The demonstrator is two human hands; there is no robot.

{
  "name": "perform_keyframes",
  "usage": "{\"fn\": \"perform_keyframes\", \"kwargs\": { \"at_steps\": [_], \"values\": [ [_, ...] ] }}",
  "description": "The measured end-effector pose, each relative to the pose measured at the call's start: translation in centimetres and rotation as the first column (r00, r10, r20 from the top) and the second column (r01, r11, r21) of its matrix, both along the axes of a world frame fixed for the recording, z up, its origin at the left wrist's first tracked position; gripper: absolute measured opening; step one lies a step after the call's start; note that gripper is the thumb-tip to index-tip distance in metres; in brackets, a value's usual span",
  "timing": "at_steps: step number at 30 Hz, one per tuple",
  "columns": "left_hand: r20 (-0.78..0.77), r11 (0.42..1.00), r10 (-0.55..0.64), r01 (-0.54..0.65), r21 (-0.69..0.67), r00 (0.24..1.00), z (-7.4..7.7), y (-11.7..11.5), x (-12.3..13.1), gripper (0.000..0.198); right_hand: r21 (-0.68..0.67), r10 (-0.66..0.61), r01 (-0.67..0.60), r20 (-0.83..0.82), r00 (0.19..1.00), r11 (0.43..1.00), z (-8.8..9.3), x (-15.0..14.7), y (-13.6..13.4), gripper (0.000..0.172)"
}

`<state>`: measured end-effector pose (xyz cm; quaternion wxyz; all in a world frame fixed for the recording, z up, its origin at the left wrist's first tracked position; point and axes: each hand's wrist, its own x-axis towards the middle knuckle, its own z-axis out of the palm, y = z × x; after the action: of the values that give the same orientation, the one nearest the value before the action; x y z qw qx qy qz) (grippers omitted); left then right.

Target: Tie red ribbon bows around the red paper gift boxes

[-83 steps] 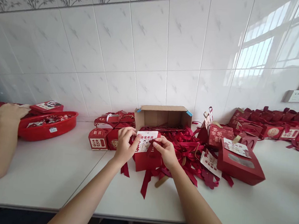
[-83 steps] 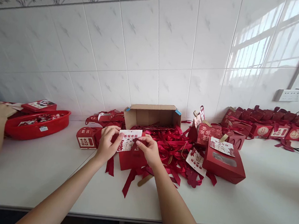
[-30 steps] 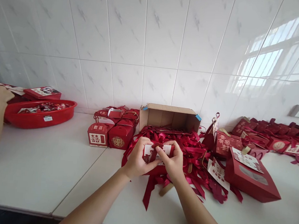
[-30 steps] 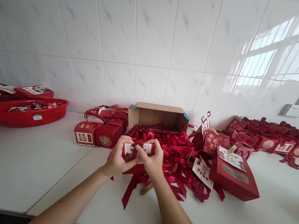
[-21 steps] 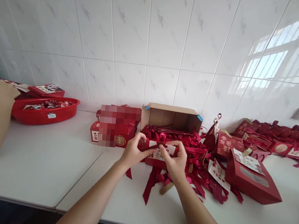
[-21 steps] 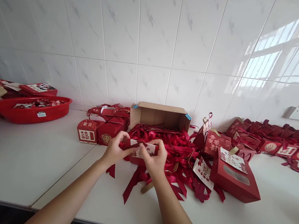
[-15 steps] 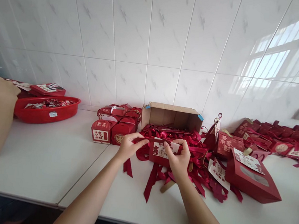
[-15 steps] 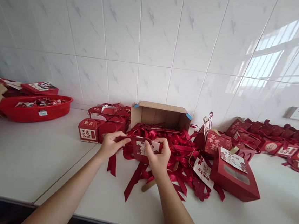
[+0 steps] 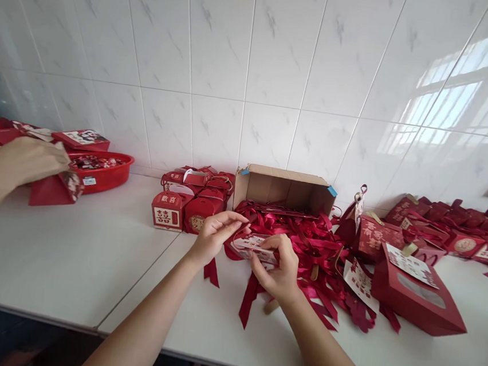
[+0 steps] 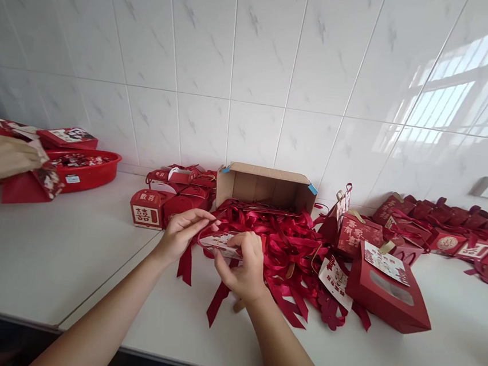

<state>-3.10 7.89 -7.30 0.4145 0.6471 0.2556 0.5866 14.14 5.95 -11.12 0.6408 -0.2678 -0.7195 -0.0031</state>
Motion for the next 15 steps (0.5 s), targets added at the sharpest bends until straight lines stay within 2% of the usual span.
{"fn": "perform_keyframes", "kwargs": {
  "at_steps": [4, 10, 12, 15],
  "values": [
    [-0.12, 0.994, -0.1, 0.094, -0.057, 0.988, 0.15, -0.05, -0.06, 0.018, -0.016, 0.01, -0.01, -0.012, 1.0, 1.0, 0.08, 0.08, -0.04, 0.018],
    [-0.234, 0.987, -0.156, 0.145, -0.064, 0.96, 0.26, 0.2, -0.36, 0.016, -0.02, -0.005, 0.005, -0.027, 1.0, 1.0, 0.14, 0.11, -0.04, 0.018],
    [-0.233, 0.983, -0.183, 0.17, -0.072, 0.955, 0.18, 0.26, -0.36, 0.016, -0.025, -0.008, 0.007, -0.027, 1.0, 1.0, 0.11, 0.13, 0.0, 0.018],
    [-0.133, 0.979, -0.199, 0.19, -0.08, 0.971, -0.16, 0.41, -0.26, 0.023, -0.043, -0.004, 0.003, -0.037, 0.999, 0.999, 0.04, 0.18, 0.07, 0.018]
  ]
}}
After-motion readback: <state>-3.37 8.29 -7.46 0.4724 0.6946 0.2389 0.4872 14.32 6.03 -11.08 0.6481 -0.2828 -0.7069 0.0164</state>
